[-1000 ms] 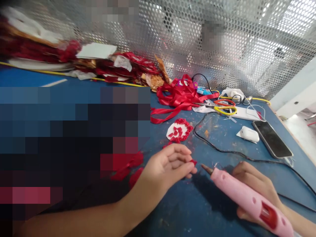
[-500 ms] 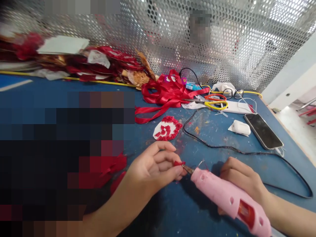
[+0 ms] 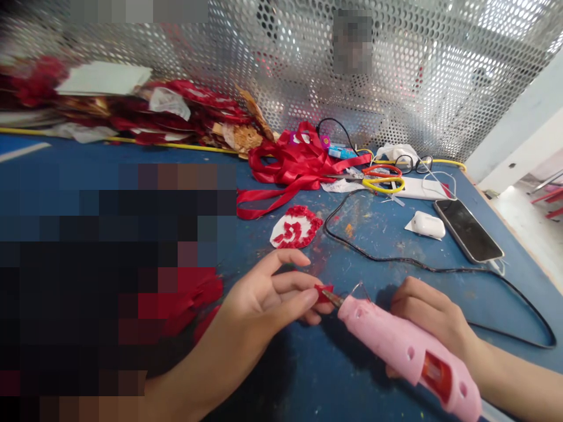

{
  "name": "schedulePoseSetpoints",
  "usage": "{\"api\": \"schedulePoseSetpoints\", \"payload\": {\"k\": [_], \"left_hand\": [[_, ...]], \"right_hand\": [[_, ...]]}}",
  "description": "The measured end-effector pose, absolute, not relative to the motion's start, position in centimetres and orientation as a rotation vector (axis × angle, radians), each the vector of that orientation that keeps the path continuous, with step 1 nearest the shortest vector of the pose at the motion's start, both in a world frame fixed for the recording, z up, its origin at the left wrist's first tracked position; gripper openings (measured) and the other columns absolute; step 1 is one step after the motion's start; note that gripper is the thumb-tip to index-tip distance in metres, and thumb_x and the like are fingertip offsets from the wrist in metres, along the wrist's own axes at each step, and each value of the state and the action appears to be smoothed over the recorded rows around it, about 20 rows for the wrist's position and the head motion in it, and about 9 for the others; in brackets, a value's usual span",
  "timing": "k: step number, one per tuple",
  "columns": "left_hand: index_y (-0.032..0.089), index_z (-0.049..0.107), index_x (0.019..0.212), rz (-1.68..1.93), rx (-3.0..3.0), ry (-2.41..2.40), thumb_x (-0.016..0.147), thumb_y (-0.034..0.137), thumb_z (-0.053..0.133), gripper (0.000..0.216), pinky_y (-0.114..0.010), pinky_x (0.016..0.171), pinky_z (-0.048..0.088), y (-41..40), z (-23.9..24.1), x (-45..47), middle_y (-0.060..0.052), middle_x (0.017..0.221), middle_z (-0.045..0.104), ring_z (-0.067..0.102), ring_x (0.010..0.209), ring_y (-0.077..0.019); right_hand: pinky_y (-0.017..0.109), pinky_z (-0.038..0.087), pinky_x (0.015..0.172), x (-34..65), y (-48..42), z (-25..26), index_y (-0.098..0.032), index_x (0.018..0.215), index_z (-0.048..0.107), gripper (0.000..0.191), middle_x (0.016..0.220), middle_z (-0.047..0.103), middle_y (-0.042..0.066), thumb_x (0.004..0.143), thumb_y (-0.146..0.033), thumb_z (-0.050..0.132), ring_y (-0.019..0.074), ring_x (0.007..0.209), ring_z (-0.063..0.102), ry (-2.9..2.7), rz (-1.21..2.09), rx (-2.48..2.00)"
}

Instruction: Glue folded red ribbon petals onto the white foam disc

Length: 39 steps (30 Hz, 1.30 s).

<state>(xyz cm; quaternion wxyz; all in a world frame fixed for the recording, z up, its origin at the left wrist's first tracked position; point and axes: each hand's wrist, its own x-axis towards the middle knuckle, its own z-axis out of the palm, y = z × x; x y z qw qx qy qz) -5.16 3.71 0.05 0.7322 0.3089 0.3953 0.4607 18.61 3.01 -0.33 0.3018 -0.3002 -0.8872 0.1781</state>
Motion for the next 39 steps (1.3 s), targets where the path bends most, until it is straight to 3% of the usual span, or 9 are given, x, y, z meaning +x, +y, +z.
{"api": "schedulePoseSetpoints", "payload": {"k": [15,39], "left_hand": [[0.018,0.042,0.096,0.894,0.575,0.751,0.063,0.012,0.076,0.048,-0.016,0.054,0.049,4.2,0.0,-5.1,0.003,0.066,0.069,0.066,0.06,-0.0106],[0.019,0.042,0.084,0.947,0.615,0.914,0.063,0.01,0.072,0.037,-0.015,0.054,0.05,4.2,0.0,-4.7,0.006,0.061,0.067,0.065,0.054,-0.0086]], "right_hand": [[0.027,0.048,0.058,19.1,2.2,-0.8,-0.016,0.096,0.054,0.02,0.079,0.055,0.006,0.096,-0.033,0.043,0.0151,0.069,0.053,-2.4,0.439,-0.816],[0.025,0.053,0.062,18.3,2.4,0.6,-0.016,0.092,0.057,0.018,0.075,0.062,0.006,0.096,-0.026,0.043,0.0148,0.068,0.062,-2.403,0.17,-0.774]]}}
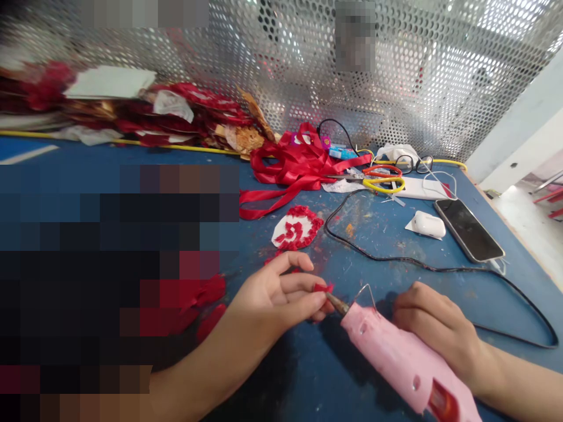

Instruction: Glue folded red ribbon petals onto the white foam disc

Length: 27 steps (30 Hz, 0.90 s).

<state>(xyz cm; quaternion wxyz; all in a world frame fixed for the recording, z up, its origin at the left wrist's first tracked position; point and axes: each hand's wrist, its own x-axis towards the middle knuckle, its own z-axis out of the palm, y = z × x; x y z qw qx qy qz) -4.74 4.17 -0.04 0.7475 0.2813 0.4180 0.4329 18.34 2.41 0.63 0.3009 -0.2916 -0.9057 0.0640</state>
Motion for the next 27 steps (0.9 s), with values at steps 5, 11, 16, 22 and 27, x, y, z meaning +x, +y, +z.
{"api": "schedulePoseSetpoints", "payload": {"k": [5,11,16,22,27], "left_hand": [[0.018,0.043,0.084,0.954,0.637,0.925,0.067,0.013,0.073,0.034,-0.016,0.058,0.053,4.2,0.2,-4.7,0.004,0.067,0.07,0.067,0.058,-0.009],[0.019,0.044,0.085,0.978,0.655,0.934,0.069,0.013,0.072,0.032,-0.019,0.06,0.055,3.9,0.1,-4.9,0.002,0.071,0.071,0.069,0.065,-0.0127],[0.019,0.044,0.084,0.974,0.64,0.924,0.068,0.012,0.072,0.033,-0.017,0.06,0.054,3.9,0.1,-4.8,0.002,0.069,0.071,0.068,0.061,-0.0102],[0.018,0.044,0.083,0.967,0.637,0.927,0.066,0.011,0.073,0.034,-0.017,0.06,0.054,3.8,0.2,-4.9,0.003,0.068,0.07,0.067,0.059,-0.0089],[0.019,0.044,0.084,0.961,0.645,0.927,0.067,0.012,0.073,0.034,-0.016,0.06,0.054,3.8,0.1,-4.9,0.002,0.068,0.071,0.067,0.059,-0.0091]], "right_hand": [[0.026,0.053,0.06,18.9,2.4,0.1,-0.018,0.094,0.06,0.015,0.076,0.065,0.006,0.093,-0.022,0.046,0.0165,0.068,0.064,-2.427,0.184,-0.806],[0.027,0.052,0.06,19.7,2.2,-0.5,-0.017,0.097,0.06,0.016,0.08,0.064,0.007,0.093,-0.022,0.046,0.0165,0.071,0.063,-2.452,0.269,-0.831],[0.027,0.052,0.06,19.7,2.1,-0.6,-0.018,0.096,0.061,0.016,0.08,0.064,0.006,0.093,-0.022,0.046,0.0162,0.071,0.062,-2.453,0.296,-0.848],[0.026,0.05,0.059,19.7,2.2,-0.6,-0.018,0.095,0.059,0.02,0.08,0.061,0.006,0.095,-0.018,0.04,0.0152,0.071,0.06,-2.458,0.304,-0.845],[0.028,0.052,0.059,19.6,2.3,-0.4,-0.019,0.094,0.06,0.017,0.079,0.062,0.005,0.094,-0.026,0.045,0.0161,0.069,0.062,-2.443,0.294,-0.861]]}}
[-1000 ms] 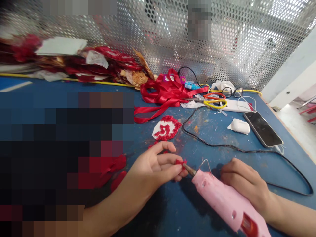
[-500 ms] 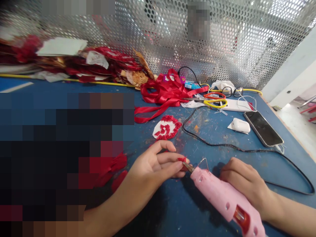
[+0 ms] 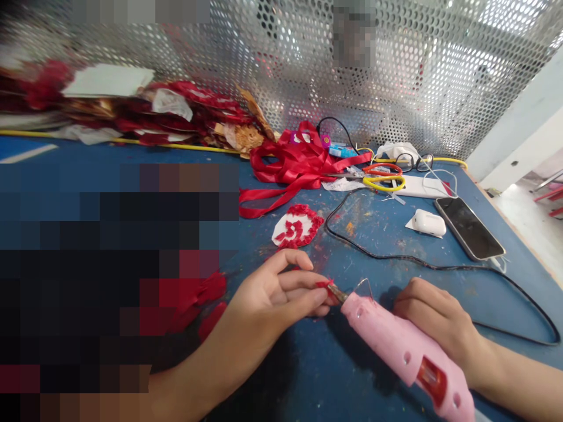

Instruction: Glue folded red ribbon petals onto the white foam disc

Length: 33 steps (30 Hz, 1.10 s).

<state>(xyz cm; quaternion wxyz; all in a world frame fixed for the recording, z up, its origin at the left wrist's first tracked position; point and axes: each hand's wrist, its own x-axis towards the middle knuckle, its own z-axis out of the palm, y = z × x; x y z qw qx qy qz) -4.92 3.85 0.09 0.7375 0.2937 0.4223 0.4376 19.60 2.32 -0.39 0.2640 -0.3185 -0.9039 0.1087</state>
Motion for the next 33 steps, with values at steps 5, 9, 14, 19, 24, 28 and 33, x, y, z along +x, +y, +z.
{"api": "schedulePoseSetpoints", "payload": {"k": [5,9,14,19,24,28,33], "left_hand": [[0.019,0.044,0.084,0.964,0.646,0.927,0.067,0.014,0.074,0.034,-0.018,0.061,0.055,3.88,0.1,-4.9,0.001,0.07,0.072,0.068,0.062,-0.0104],[0.019,0.044,0.083,0.967,0.636,0.922,0.066,0.012,0.073,0.035,-0.016,0.059,0.054,3.99,0.16,-4.86,0.002,0.068,0.071,0.067,0.058,-0.0087],[0.019,0.044,0.084,0.965,0.636,0.916,0.067,0.012,0.073,0.034,-0.015,0.058,0.053,4.04,0.19,-4.83,0.003,0.067,0.07,0.066,0.056,-0.0075],[0.018,0.044,0.082,0.958,0.635,0.924,0.067,0.011,0.073,0.033,-0.014,0.057,0.053,3.87,0.32,-4.86,0.004,0.066,0.07,0.065,0.056,-0.0069],[0.018,0.044,0.082,0.957,0.649,0.908,0.068,0.011,0.072,0.032,-0.014,0.058,0.052,3.95,0.14,-5.0,0.004,0.067,0.07,0.065,0.057,-0.0066],[0.018,0.044,0.081,0.962,0.658,0.892,0.067,0.011,0.072,0.033,-0.013,0.057,0.052,4.11,-0.11,-4.99,0.004,0.066,0.07,0.065,0.056,-0.0062],[0.018,0.044,0.081,0.966,0.656,0.891,0.065,0.011,0.073,0.034,-0.013,0.056,0.052,3.98,-0.06,-4.89,0.004,0.066,0.07,0.065,0.055,-0.0068]], "right_hand": [[0.027,0.051,0.058,19.62,2.34,-0.41,-0.019,0.093,0.06,0.017,0.078,0.062,0.005,0.095,-0.027,0.045,0.0154,0.068,0.061,-2.448,0.293,-0.852],[0.028,0.049,0.059,19.77,2.27,-0.59,-0.018,0.095,0.058,0.017,0.08,0.06,0.005,0.096,-0.026,0.043,0.0157,0.07,0.059,-2.464,0.305,-0.845],[0.028,0.048,0.059,19.83,2.15,-0.63,-0.017,0.097,0.056,0.015,0.081,0.06,0.007,0.096,-0.022,0.042,0.0162,0.071,0.059,-2.459,0.329,-0.819],[0.028,0.047,0.06,19.82,2.08,-0.67,-0.016,0.094,0.057,0.02,0.079,0.061,0.007,0.096,-0.014,0.036,0.0154,0.071,0.058,-2.456,0.276,-0.791],[0.027,0.047,0.061,19.99,2.1,-0.88,-0.016,0.095,0.057,0.017,0.081,0.061,0.007,0.096,-0.019,0.041,0.0157,0.072,0.059,-2.463,0.325,-0.834],[0.028,0.046,0.06,19.9,2.14,-0.9,-0.018,0.095,0.057,0.019,0.081,0.062,0.007,0.096,-0.017,0.038,0.0158,0.071,0.058,-2.446,0.307,-0.813],[0.027,0.046,0.06,19.77,2.19,-0.82,-0.018,0.095,0.056,0.018,0.08,0.061,0.006,0.096,-0.017,0.038,0.0157,0.071,0.058,-2.453,0.295,-0.821]]}}
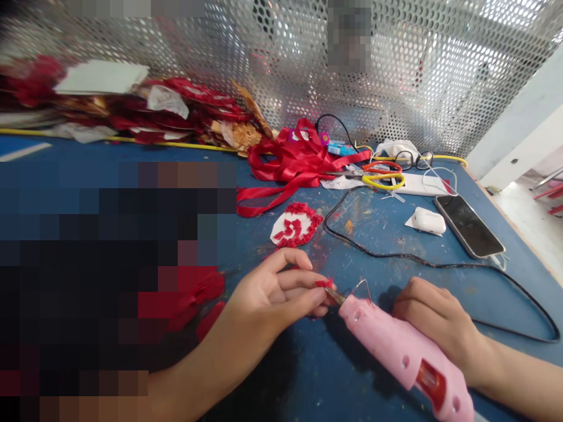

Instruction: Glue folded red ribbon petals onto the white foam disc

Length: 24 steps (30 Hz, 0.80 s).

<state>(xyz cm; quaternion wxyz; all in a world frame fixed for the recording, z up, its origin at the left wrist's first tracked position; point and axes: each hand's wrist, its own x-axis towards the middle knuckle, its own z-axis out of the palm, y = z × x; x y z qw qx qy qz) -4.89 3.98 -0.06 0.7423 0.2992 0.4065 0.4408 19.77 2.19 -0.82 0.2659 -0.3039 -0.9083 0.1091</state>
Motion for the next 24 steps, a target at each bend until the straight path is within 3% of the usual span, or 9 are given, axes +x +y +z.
{"api": "schedulePoseSetpoints", "payload": {"k": [12,24], "left_hand": [[0.019,0.043,0.083,0.999,0.705,0.906,0.069,0.01,0.071,0.032,-0.013,0.059,0.055,3.6,0.0,-5.0,0.0,0.074,0.074,0.072,0.069,-0.012],[0.02,0.039,0.082,1.015,0.753,1.043,0.071,0.017,0.069,0.033,-0.016,0.057,0.057,3.8,0.1,-4.8,0.002,0.064,0.072,0.069,0.057,-0.0108]], "right_hand": [[0.027,0.042,0.054,19.7,2.4,-0.8,-0.017,0.09,0.054,0.02,0.073,0.056,0.006,0.092,-0.009,0.036,0.0151,0.066,0.054,-2.463,0.259,-0.827],[0.028,0.047,0.06,19.5,2.0,0.2,-0.015,0.093,0.054,0.021,0.077,0.06,0.007,0.097,-0.011,0.034,0.0148,0.07,0.057,-2.421,0.113,-0.795]]}}
